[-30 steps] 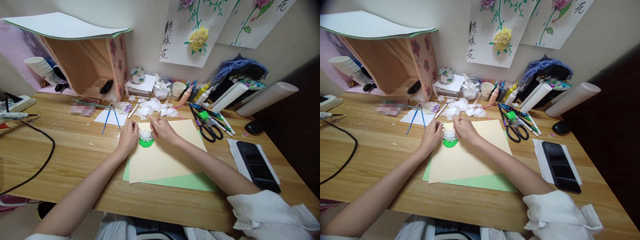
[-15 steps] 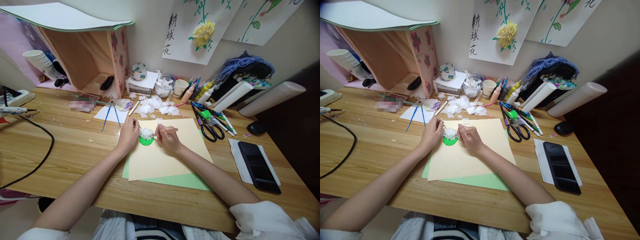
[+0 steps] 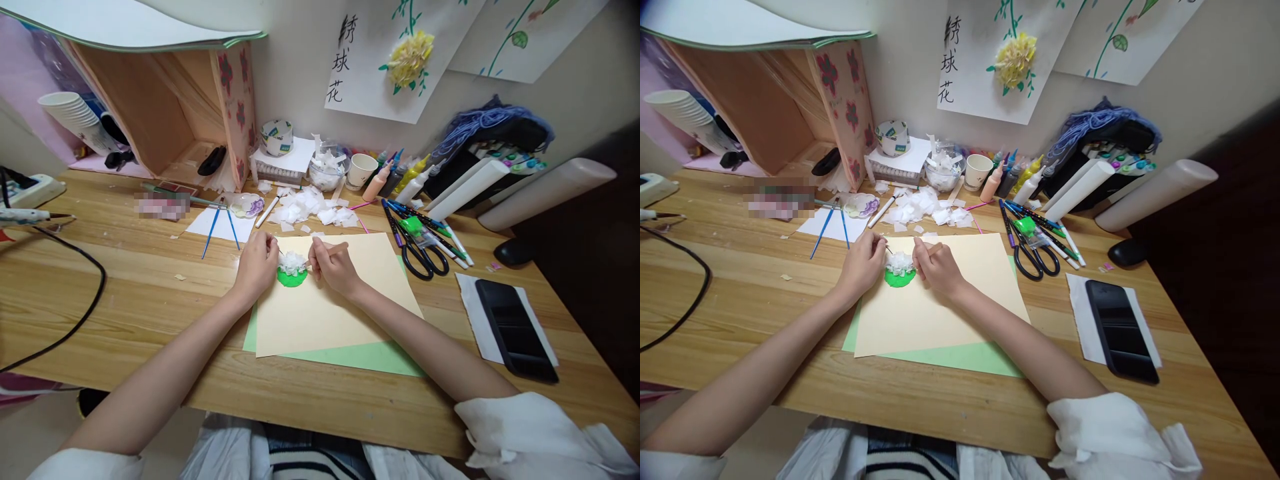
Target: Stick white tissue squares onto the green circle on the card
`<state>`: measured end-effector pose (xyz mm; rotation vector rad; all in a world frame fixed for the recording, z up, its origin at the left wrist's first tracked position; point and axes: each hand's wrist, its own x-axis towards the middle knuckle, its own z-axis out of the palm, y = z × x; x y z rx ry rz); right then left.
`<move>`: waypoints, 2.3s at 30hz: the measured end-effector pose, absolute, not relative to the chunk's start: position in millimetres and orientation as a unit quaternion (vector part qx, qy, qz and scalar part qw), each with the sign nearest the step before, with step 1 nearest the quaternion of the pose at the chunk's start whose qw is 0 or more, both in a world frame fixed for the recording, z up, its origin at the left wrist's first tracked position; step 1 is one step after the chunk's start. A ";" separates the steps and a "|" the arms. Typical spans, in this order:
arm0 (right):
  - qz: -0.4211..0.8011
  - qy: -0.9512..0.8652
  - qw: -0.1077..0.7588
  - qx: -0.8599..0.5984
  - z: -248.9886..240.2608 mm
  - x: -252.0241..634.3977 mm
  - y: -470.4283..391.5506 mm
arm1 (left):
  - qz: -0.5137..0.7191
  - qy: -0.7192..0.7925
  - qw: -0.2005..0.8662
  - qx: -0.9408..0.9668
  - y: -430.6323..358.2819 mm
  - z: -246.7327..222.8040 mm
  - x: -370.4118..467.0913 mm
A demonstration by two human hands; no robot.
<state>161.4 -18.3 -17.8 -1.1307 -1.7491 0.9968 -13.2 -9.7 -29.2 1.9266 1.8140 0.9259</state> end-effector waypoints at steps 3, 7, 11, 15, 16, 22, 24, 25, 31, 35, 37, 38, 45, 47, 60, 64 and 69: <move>0.370 -0.739 0.342 -0.447 -3.5 152.9 -6.5 | 0.323 0.635 0.168 0.681 -9.8 -28.5 -13.0; 0.322 -0.806 0.242 -0.434 8.2 134.9 15.7 | 0.319 0.635 0.168 0.683 -9.7 -27.5 -13.0; 0.307 -0.838 0.193 -0.409 14.7 124.1 27.5 | 0.320 0.629 0.178 0.686 -9.5 -28.0 -14.0; 0.339 -0.819 0.210 -0.412 27.6 140.7 24.0 | 0.317 0.632 0.175 0.685 -9.3 -29.1 -14.8; 0.344 -0.800 0.259 -0.418 29.5 149.3 22.5 | 0.317 0.633 0.173 0.685 -9.2 -29.2 -14.8; 0.267 -0.780 0.370 -0.427 6.9 205.0 9.9 | 0.322 0.632 0.190 0.678 -9.7 -27.5 -14.3; 0.257 -0.814 0.320 -0.411 -7.5 215.2 3.1 | 0.325 0.636 0.195 0.672 -9.8 -27.2 -14.5; 0.245 -0.828 0.303 -0.403 -13.7 218.1 -0.2 | 0.326 0.638 0.198 0.669 -9.9 -27.1 -14.6; 0.155 -0.863 0.285 -0.386 -25.9 217.3 -8.6 | 0.358 0.620 0.192 0.672 -17.8 -19.2 -13.0; 0.268 -0.796 0.355 -0.410 -18.5 212.6 -12.0 | 0.345 0.532 0.163 0.756 -31.1 -7.7 -5.9; 0.365 -0.741 0.385 -0.411 -15.2 211.1 -15.0 | 0.320 0.485 0.154 0.799 -37.5 -3.8 -1.4; 0.408 -0.717 0.394 -0.405 -14.3 210.7 -16.3 | 0.311 0.467 0.155 0.813 -40.0 -2.7 0.6; 0.511 -0.660 0.400 -0.377 -19.2 211.4 -19.4 | 0.315 0.443 0.200 0.815 -44.4 -4.1 4.7; 0.503 -0.638 0.434 -0.390 -19.5 210.9 -21.6 | 0.300 0.452 0.201 0.815 -44.8 -5.9 4.6; 0.328 -0.781 0.412 -0.336 -27.3 202.6 -40.7 | 0.241 0.537 0.069 0.805 -49.6 -9.5 11.3; 0.307 -0.806 0.384 -0.331 -28.0 199.5 -38.1 | 0.224 0.543 0.059 0.807 -49.5 -9.2 11.9; 0.307 -0.806 0.386 -0.328 -27.9 198.2 -37.2 | 0.241 0.593 0.066 0.765 -45.6 -7.3 9.2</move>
